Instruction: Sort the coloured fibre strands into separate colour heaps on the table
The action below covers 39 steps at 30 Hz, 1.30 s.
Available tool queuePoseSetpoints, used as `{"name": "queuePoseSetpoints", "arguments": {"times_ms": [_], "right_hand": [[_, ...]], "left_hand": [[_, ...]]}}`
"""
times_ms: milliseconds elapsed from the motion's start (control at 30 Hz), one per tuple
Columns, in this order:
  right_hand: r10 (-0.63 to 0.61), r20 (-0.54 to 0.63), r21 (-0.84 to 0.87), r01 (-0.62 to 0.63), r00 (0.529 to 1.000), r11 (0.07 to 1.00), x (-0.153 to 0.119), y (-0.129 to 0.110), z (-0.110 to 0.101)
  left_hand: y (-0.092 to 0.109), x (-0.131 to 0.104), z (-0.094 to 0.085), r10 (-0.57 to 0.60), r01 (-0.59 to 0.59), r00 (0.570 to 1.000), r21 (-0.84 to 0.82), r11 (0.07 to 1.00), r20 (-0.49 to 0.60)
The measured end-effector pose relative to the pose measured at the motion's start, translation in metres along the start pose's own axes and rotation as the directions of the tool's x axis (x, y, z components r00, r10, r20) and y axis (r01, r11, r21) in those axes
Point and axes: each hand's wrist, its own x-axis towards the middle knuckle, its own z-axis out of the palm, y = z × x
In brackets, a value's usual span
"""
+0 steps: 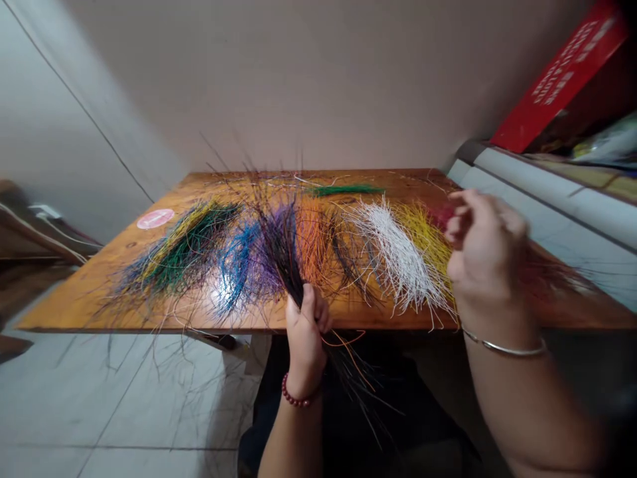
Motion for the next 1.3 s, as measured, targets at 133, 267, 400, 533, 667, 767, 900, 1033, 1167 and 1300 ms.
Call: {"name": "queuePoseSetpoints", "arguments": {"times_ms": [133, 267, 400, 533, 667, 767, 900, 1033, 1167, 1300], "right_hand": [[0.267, 0.532, -0.456, 0.006, 0.803, 0.890, 0.012, 0.042, 0.019], [0.255, 0.657, -0.712, 0.473, 0.709, 0.519, 0.018, 0.074, 0.039], [0.044, 0.633, -0.710, 0.557, 0.773, 0.431, 0.000, 0.059, 0.041], [0.003, 0.669, -0.468, 0.418, 0.744, 0.779, -0.059, 0.016, 0.026], [0.107, 0.794, -0.342, 0.294, 0.599, 0.892, -0.117, -0.007, 0.012], [0.106, 0.795, -0.340, 0.295, 0.597, 0.893, -0.135, -0.006, 0.012], [0.055, 0.754, -0.347, 0.326, 0.655, 0.880, -0.135, 0.002, 0.020], [0.037, 0.767, -0.328, 0.343, 0.640, 0.880, -0.133, 0.006, 0.026], [0.115, 0.776, -0.317, 0.227, 0.620, 0.921, -0.129, 0.000, 0.021], [0.242, 0.777, -0.198, -0.138, 0.581, 0.970, -0.111, -0.015, 0.000]], "left_hand": [[0.010, -0.001, -0.006, 0.038, -0.038, 0.999, -0.004, 0.999, 0.003], [0.007, 0.002, -0.009, 0.011, -0.011, 1.000, 0.024, 1.000, 0.013], [-0.003, 0.010, -0.010, -0.044, 0.043, 0.999, 0.040, 0.998, 0.018], [-0.009, 0.015, -0.011, -0.043, 0.042, 0.999, 0.049, 0.998, 0.026], [-0.011, 0.013, -0.012, -0.014, 0.015, 1.000, 0.087, 0.996, -0.011], [-0.011, 0.012, -0.011, 0.004, 0.001, 0.999, 0.117, 0.993, -0.042], [-0.011, 0.010, -0.006, 0.022, -0.020, 1.000, 0.107, 0.994, -0.019], [-0.011, 0.009, -0.002, 0.024, -0.024, 1.000, 0.105, 0.994, 0.001], [-0.009, 0.009, -0.002, 0.073, -0.068, 0.997, 0.168, 0.983, -0.026], [-0.007, 0.013, -0.008, 0.006, -0.006, 1.000, 0.077, 0.997, -0.004]]}}
